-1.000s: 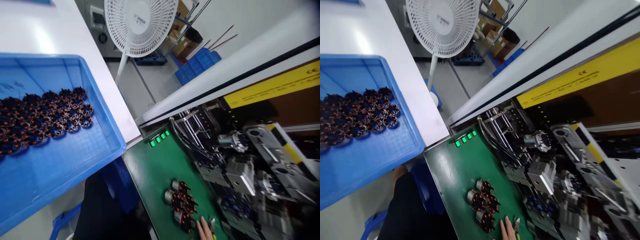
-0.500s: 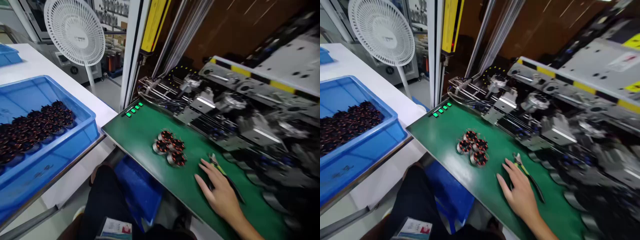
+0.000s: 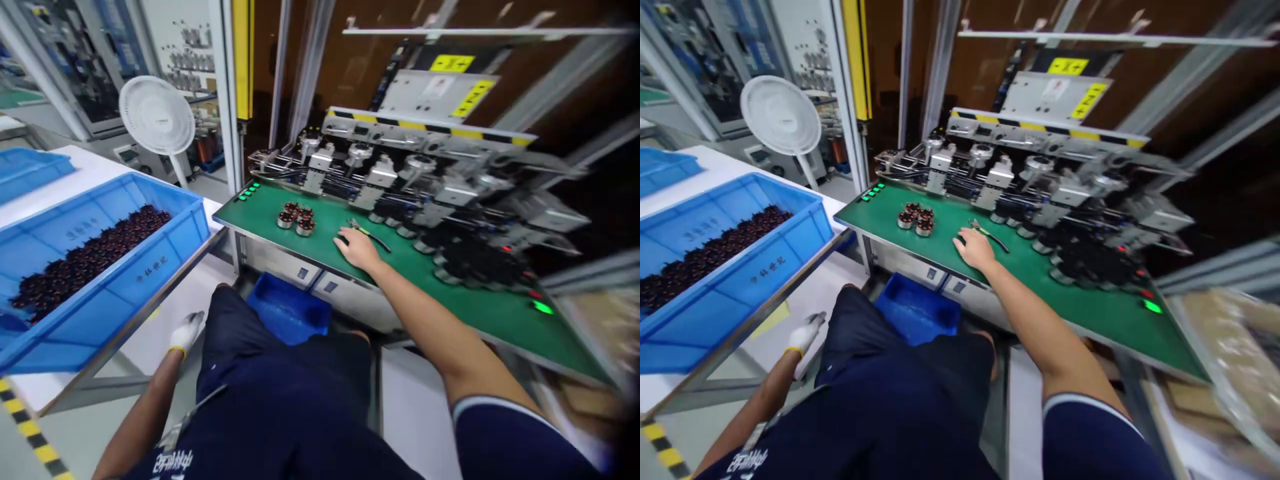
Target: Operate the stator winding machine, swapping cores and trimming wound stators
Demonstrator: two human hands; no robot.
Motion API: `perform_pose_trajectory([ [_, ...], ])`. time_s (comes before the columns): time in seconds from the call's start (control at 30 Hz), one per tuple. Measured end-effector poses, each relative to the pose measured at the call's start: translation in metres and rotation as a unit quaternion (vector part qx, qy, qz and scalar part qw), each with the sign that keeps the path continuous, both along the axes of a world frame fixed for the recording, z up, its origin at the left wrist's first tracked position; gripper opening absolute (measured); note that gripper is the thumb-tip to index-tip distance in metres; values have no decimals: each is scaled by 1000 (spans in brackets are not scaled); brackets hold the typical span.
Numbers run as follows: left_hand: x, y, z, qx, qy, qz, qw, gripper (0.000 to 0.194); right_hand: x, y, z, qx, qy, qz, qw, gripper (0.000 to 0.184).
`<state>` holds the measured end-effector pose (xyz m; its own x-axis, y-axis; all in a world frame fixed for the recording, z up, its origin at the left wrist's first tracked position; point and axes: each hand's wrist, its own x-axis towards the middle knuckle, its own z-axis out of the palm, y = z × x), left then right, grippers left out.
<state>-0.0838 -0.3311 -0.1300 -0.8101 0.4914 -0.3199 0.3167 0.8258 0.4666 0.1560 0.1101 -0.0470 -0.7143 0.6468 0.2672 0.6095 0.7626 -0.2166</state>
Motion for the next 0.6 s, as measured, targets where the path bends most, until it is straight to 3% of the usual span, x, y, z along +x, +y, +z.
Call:
perform_pose_trajectory([
  [0.1, -18, 42, 33, 78, 63, -46, 994, 43, -3, -8, 6, -3, -12, -17, 1000, 35],
  [0.27, -48, 170, 116, 206, 191, -154, 947, 63, 1, -8, 7, 0, -20, -42, 999, 35],
  [0.33, -51, 218, 139, 176, 201, -220, 938, 69, 3, -11, 8, 5, -16, -47, 999, 36],
  [0.43, -47, 269, 147, 128, 163, -282, 937, 85, -2, -21, 13, 31, 4, -41, 999, 48],
  [0.53, -41, 297, 134, 141, 144, -297, 933, 93, -23, -33, 17, 88, 38, 43, 994, 66],
  [0.6, -42, 304, 125, 160, 133, -287, 935, 96, -44, -37, 19, 119, 62, 107, 985, 67],
])
